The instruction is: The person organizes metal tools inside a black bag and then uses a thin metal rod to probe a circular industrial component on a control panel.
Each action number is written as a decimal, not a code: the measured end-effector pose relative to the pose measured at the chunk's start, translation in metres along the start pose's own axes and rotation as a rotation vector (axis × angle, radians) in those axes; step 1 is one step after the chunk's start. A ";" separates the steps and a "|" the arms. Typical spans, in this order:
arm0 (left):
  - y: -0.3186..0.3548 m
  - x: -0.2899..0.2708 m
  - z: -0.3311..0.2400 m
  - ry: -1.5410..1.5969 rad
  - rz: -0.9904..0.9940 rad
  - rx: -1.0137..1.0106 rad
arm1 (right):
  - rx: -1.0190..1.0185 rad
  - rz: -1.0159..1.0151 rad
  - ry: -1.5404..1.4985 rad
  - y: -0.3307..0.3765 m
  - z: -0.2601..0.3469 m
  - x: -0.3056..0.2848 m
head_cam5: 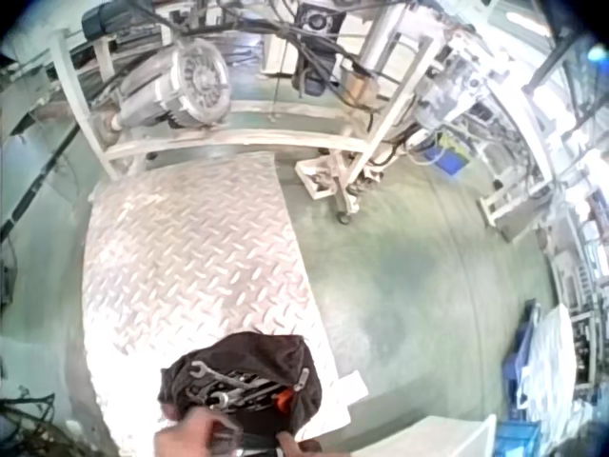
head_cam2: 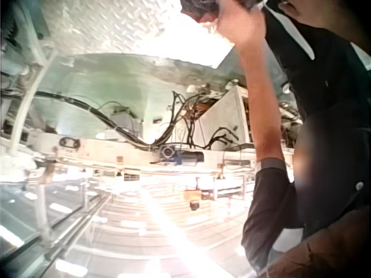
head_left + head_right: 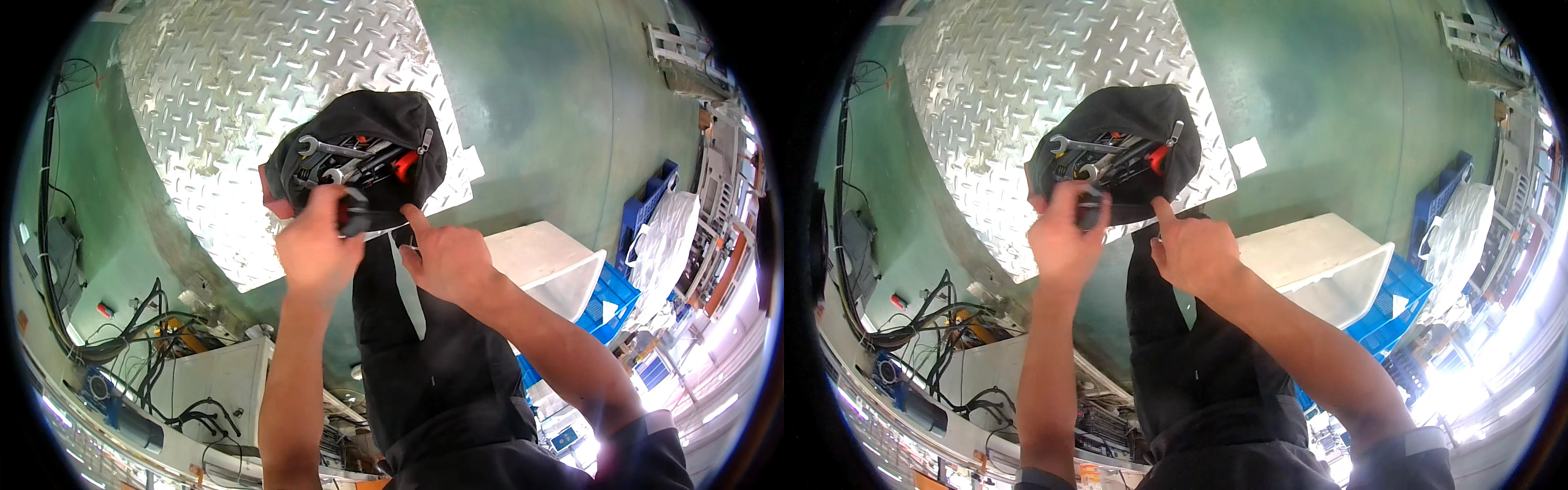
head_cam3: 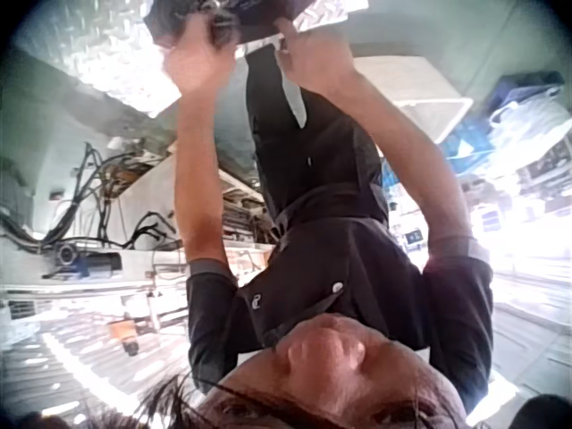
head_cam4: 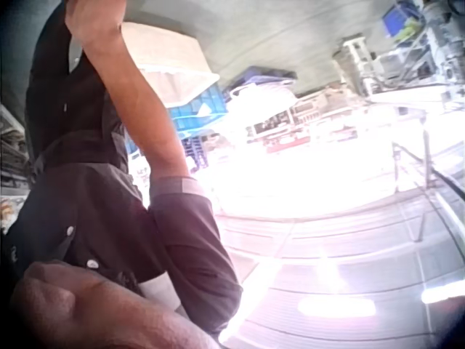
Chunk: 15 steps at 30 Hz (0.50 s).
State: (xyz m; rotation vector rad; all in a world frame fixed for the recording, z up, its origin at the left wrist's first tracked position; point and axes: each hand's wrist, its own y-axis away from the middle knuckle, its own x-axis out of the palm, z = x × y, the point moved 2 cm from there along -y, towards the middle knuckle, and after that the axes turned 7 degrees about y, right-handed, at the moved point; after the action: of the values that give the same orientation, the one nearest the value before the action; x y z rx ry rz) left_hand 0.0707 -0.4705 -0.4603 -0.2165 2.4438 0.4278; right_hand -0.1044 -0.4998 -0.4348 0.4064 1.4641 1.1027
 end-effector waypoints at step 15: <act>-0.046 0.013 0.001 -0.121 0.278 0.113 | 0.033 -0.082 -0.118 0.001 0.000 0.006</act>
State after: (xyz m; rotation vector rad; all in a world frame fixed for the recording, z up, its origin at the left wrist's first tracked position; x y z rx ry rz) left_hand 0.0726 -0.5140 -0.4808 0.1943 2.3755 0.4070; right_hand -0.1060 -0.4952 -0.4376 0.4241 1.3844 0.9742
